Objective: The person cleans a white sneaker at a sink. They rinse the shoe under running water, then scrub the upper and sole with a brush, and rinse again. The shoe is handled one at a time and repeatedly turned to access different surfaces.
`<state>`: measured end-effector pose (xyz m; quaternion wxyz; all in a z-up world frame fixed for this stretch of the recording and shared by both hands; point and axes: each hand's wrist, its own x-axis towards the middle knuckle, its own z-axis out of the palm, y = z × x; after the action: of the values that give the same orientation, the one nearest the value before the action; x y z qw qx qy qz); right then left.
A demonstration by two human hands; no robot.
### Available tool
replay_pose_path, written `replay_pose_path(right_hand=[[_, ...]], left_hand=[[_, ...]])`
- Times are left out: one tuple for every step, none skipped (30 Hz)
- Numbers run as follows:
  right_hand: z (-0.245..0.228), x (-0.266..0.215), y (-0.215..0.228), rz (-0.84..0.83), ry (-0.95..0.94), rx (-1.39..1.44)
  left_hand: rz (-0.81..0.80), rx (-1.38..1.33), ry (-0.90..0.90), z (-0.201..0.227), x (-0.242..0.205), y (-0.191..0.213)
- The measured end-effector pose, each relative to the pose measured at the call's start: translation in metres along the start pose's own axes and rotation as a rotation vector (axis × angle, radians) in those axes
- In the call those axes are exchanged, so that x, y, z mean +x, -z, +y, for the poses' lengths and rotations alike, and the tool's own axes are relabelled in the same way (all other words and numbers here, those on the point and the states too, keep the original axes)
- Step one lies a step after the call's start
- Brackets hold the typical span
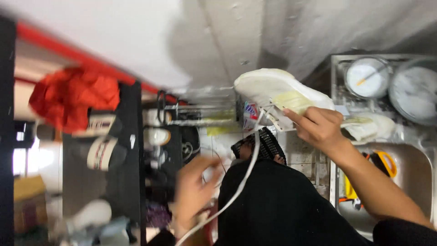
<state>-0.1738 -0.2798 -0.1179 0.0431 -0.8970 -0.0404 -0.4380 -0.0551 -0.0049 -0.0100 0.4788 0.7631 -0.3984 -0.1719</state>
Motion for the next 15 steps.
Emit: replay_pose_path(right_hand=[[-0.007,0.001,-0.002,-0.01,0.001,0.034],[-0.014,0.001,0.0,-0.018,0.024,0.083],[-0.02,0.001,0.001,-0.028,0.012,0.097],[-0.024,0.002,0.003,-0.039,0.001,0.111],[-0.03,0.004,0.002,-0.039,0.028,0.141],[-0.035,0.005,0.003,-0.014,-0.01,0.135],[-0.042,0.007,0.003,0.016,-0.058,0.124],[-0.038,-0.001,0.004,0.019,-0.04,0.149],[-0.035,-0.01,0.003,-0.007,-0.081,0.1],[-0.032,-0.019,0.001,-0.033,-0.121,0.052],[-0.033,-0.023,0.001,-0.041,-0.101,0.103],[-0.032,-0.027,-0.001,-0.051,-0.146,0.176],[-0.028,-0.031,0.001,-0.062,-0.2,0.227],[-0.02,-0.043,0.0,-0.071,-0.188,0.256],[-0.012,-0.056,0.003,-0.109,-0.262,0.302]], left_hand=[[0.11,0.08,-0.068,0.005,0.015,-0.021],[0.148,0.092,-0.03,-0.009,0.018,-0.043],[0.198,0.248,-0.183,-0.025,0.023,-0.064],[0.233,0.411,-0.331,-0.04,0.03,-0.084],[0.265,0.424,-0.308,-0.039,0.028,-0.086],[0.263,0.477,-0.288,-0.038,0.026,-0.089],[0.252,0.531,-0.273,-0.036,0.024,-0.09],[0.274,0.545,-0.256,-0.031,0.027,-0.09],[0.248,0.506,-0.258,-0.025,0.025,-0.089],[0.223,0.467,-0.261,-0.021,0.023,-0.088],[0.249,0.489,-0.216,-0.022,0.024,-0.085],[0.256,0.275,-0.247,-0.025,0.026,-0.081],[0.256,0.05,-0.296,-0.026,0.032,-0.08],[0.275,0.062,-0.273,-0.032,0.029,-0.068],[0.136,-0.107,-0.195,-0.037,0.027,-0.057]])
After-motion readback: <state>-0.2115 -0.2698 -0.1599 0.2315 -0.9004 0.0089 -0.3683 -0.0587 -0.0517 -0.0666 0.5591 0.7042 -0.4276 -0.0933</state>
